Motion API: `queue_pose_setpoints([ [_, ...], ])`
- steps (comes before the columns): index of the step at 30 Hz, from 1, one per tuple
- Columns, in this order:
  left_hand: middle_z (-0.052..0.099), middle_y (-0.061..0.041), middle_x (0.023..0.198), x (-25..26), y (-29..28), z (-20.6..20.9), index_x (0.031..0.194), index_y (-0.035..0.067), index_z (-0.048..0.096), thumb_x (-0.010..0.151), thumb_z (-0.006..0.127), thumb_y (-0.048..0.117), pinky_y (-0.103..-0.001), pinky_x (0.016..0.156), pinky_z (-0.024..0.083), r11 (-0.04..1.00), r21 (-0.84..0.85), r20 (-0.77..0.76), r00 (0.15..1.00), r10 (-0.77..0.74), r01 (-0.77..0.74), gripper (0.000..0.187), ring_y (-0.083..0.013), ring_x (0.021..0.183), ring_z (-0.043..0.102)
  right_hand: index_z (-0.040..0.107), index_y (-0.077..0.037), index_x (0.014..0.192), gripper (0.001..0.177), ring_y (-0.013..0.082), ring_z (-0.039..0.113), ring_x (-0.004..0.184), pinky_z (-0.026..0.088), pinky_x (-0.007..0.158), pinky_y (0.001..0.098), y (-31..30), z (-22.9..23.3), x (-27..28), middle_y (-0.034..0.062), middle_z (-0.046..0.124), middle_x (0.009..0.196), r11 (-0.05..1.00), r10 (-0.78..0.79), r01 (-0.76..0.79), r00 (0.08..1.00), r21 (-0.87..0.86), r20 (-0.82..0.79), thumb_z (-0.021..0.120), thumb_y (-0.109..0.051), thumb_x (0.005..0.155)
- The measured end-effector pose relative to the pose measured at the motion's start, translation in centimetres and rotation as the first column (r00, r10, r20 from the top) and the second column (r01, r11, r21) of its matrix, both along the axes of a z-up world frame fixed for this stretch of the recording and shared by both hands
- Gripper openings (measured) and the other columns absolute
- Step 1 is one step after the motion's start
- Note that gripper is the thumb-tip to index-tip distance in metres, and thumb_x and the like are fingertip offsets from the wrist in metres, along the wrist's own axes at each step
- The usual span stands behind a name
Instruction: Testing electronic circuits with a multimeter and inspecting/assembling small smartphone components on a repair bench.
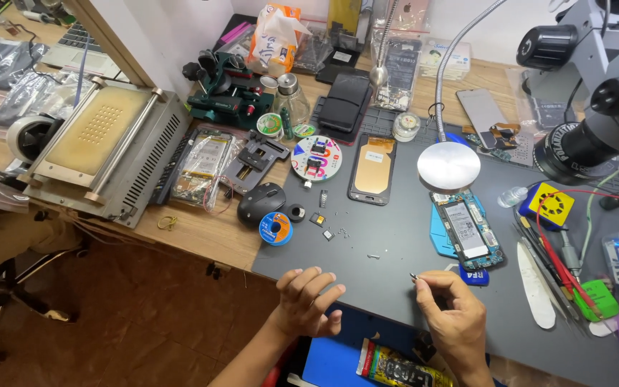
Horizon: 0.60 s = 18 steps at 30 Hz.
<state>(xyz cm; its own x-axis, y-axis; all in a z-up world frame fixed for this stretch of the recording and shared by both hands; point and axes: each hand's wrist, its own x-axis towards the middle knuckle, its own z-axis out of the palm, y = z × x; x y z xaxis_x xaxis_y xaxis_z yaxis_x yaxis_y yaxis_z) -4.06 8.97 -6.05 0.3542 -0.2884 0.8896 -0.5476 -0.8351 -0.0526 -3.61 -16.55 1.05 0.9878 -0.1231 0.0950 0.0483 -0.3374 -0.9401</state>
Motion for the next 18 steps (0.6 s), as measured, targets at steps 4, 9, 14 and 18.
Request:
queue_pose_setpoints([
  [4,0.065,-0.005,0.108,-0.4,-2.0,2.2,0.113,0.015,0.059,0.098,0.055,0.027,-0.037,0.087,0.043,0.973,-0.158,-0.113,0.976,-0.184,0.165,0.02,-0.0225,0.097,0.063,0.077,-0.002,0.095,0.006,0.0158,0.072,0.088,0.06,0.079,0.0241,0.2,0.3,-0.1,0.009,0.077,0.095,0.999,0.039,-0.039,0.998,0.003,0.051,0.074,-0.004,0.09],
  [9,0.065,-0.011,0.107,1.1,-4.2,4.8,0.118,0.005,0.06,0.095,0.064,0.004,-0.039,0.085,0.052,0.909,-0.382,-0.341,0.89,-0.304,0.164,0.023,-0.0286,0.096,0.064,0.076,-0.004,0.095,0.005,0.0153,0.072,0.088,0.059,0.078,0.0235,0.1,0.5,0.0,0.0078,0.077,0.095,0.995,0.086,-0.08,0.991,-0.057,0.103,0.074,-0.004,0.091],
  [14,0.067,-0.013,0.106,3.0,-4.8,5.7,0.116,-0.002,0.066,0.098,0.065,0.001,-0.039,0.089,0.056,0.891,-0.449,-0.538,0.775,-0.33,0.068,0.019,-0.0287,0.095,0.064,0.076,-0.005,0.095,0.007,0.0143,0.071,0.089,0.058,0.079,0.023,0.0,0.4,0.3,0.0071,0.077,0.096,0.992,0.106,-0.094,0.982,-0.081,0.159,0.074,-0.003,0.089],
  [18,0.056,-0.01,0.096,4.1,-4.8,3.9,0.116,-0.001,0.069,0.096,0.074,0.005,-0.04,0.084,0.054,0.939,-0.337,-0.638,0.719,-0.276,0.062,0.021,-0.0286,0.09,0.059,0.078,-0.007,0.105,0.015,0.0131,0.072,0.088,0.06,0.083,0.0235,0.1,0.6,0.5,0.0052,0.078,0.1,0.986,0.099,-0.082,0.988,-0.147,0.116,0.075,-0.009,0.09],
])
